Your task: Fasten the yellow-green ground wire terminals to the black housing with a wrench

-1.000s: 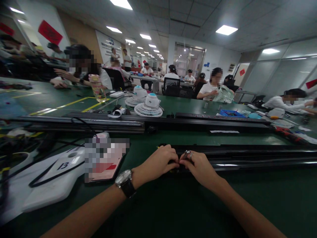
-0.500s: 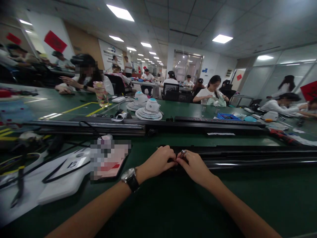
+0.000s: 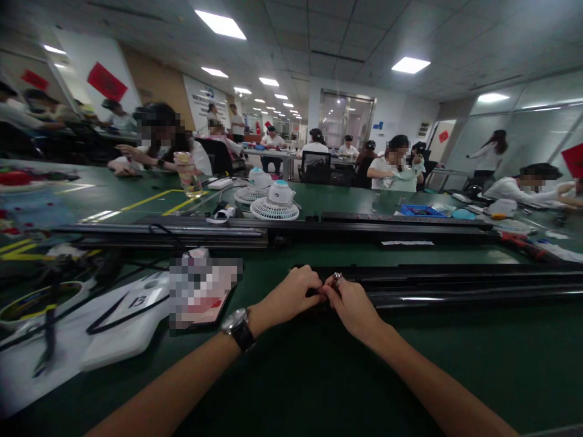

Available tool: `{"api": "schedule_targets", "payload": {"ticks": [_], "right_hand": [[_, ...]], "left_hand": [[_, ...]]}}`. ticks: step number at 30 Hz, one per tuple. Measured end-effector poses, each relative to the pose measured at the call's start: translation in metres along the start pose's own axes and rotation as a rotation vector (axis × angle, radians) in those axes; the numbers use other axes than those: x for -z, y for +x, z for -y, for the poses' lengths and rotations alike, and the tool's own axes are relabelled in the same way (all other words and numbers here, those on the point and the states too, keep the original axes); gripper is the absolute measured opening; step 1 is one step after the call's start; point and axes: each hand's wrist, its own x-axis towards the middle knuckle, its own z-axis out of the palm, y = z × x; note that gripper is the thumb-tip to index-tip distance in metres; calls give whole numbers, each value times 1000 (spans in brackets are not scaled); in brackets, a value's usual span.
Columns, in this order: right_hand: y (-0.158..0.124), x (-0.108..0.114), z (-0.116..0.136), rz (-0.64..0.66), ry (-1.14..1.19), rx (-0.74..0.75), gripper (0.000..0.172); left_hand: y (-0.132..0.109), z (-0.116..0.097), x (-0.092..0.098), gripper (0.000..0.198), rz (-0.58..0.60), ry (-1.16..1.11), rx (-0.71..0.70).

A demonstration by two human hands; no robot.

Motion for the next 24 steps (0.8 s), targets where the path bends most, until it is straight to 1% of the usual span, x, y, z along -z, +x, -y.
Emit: {"api": "schedule_targets", "payload": {"ticks": [3,5,7,10,12,18,24], "right_hand": [[0,-1,-2,-5,3,0,23],[-1,-2,-2,0,6,-1,23],[-2,-3,-2,2,6,-4,21],[-2,-5,-2,-12,-1,-7,21],[-2,-6,-1,-29,-5,-7,22],[0,-6,4,-38,4,-7,23],[-3,-2,10,18,15,-28,22]], "left_hand": [[-3,-2,0,10,-27,0,12],[-8,-3,1,15,-53,-1,31],[-15,-3,1,30,-68,-4,46],[-27,0,-2,63,-59,0,52],[-33,3,-4,77,-44,13,53],[-35,9,-7,76,-24,42,53],[-36,8,-7,71,-18,39,47]]}}
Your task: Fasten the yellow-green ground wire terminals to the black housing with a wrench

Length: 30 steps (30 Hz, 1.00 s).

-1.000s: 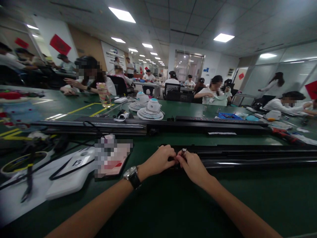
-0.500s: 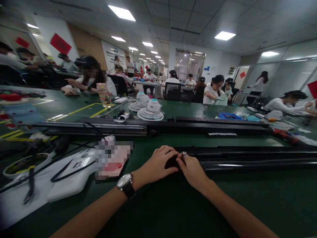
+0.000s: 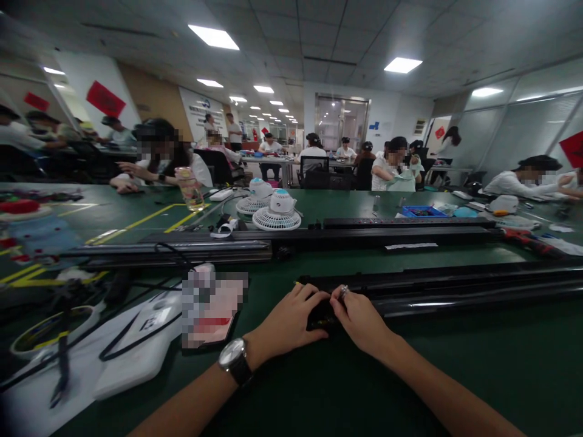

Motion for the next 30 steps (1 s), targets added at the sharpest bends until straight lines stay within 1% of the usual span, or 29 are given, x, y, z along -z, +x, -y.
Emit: {"api": "schedule_targets", "payload": {"ticks": [4,10,17,30], "right_hand": [[0,1,3,23,0,-5,21],[-1,4,3,13,11,-33,23],[-1,5,3,-7,29,-85,25],[0,2,-4,-3,-6,-97,22]], "left_hand": [[-1,1,-2,69,-8,2,-5],[0,1,-6,67,-6,2,-3],[0,-1,-3,66,13,-4,3],[-1,-1,-4,63,12,-53,9]]}}
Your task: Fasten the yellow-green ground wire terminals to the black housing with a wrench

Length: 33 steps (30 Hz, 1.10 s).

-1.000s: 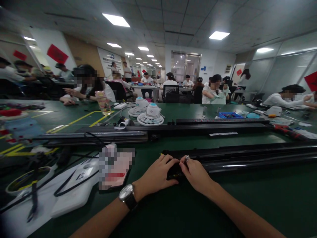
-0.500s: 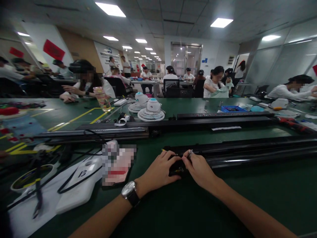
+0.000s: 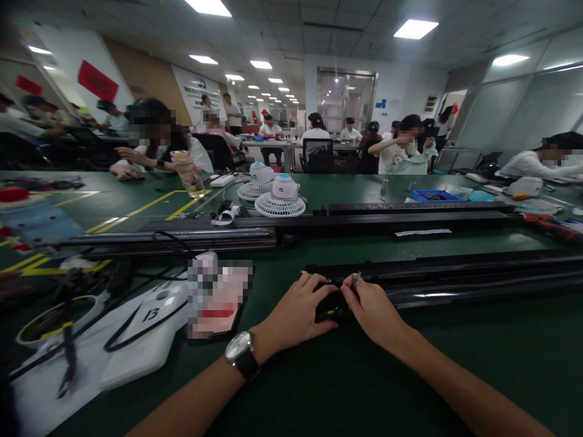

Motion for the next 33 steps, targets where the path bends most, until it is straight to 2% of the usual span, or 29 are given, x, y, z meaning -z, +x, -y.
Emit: {"api": "schedule_targets", "payload": {"ticks": [7,12,19,26,33], "right_hand": [[2,2,4,22,-15,11,19],[3,4,3,68,-13,27,21],[3,10,0,64,4,57,18],[4,9,-2,56,47,49,18],[8,13,-2,70,70,71,23]], "left_hand": [[0,-4,9,68,-9,-49,-44],[2,-9,20,25,10,-96,-86],[5,-4,23,34,13,-123,-34],[13,-6,21,26,46,-123,-42],[32,1,22,16,150,-144,-41]]}}
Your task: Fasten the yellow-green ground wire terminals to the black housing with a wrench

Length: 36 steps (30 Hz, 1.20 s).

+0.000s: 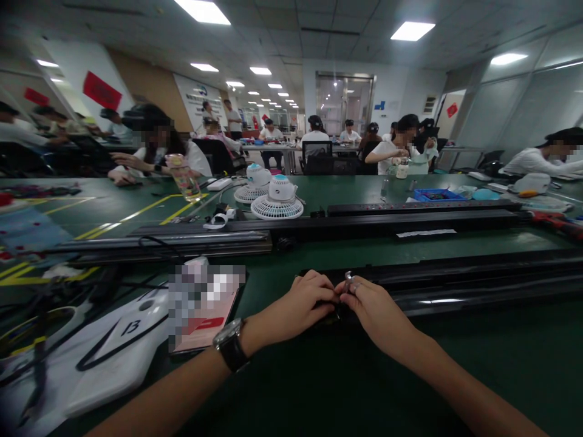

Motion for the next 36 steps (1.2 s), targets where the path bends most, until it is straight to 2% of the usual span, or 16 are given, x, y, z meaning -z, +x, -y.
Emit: {"api": "schedule_targets", "payload": {"ticks": [6,12,16,20,25,30,36], "right_hand": [[4,-1,0,9,-22,-9,26],[6,-5,0,-61,-88,37,17],[4,-6,5,-91,-148,-9,15],[6,-13,8,-74,-89,-91,15],[10,-21,13,-78,-135,-97,19],[10,-17,22,-22,-209,-23,19],[4,-4,26,90,-216,57,21]], "left_hand": [[7,8,-9,11,-17,-37,31],[7,12,-19,10,-64,-39,58],[6,10,-18,12,-89,-18,52],[4,6,-13,16,-101,2,43],[3,7,-14,18,-109,-13,43],[4,10,-16,25,-100,-41,41],[5,12,-15,24,-82,-88,41]]}}
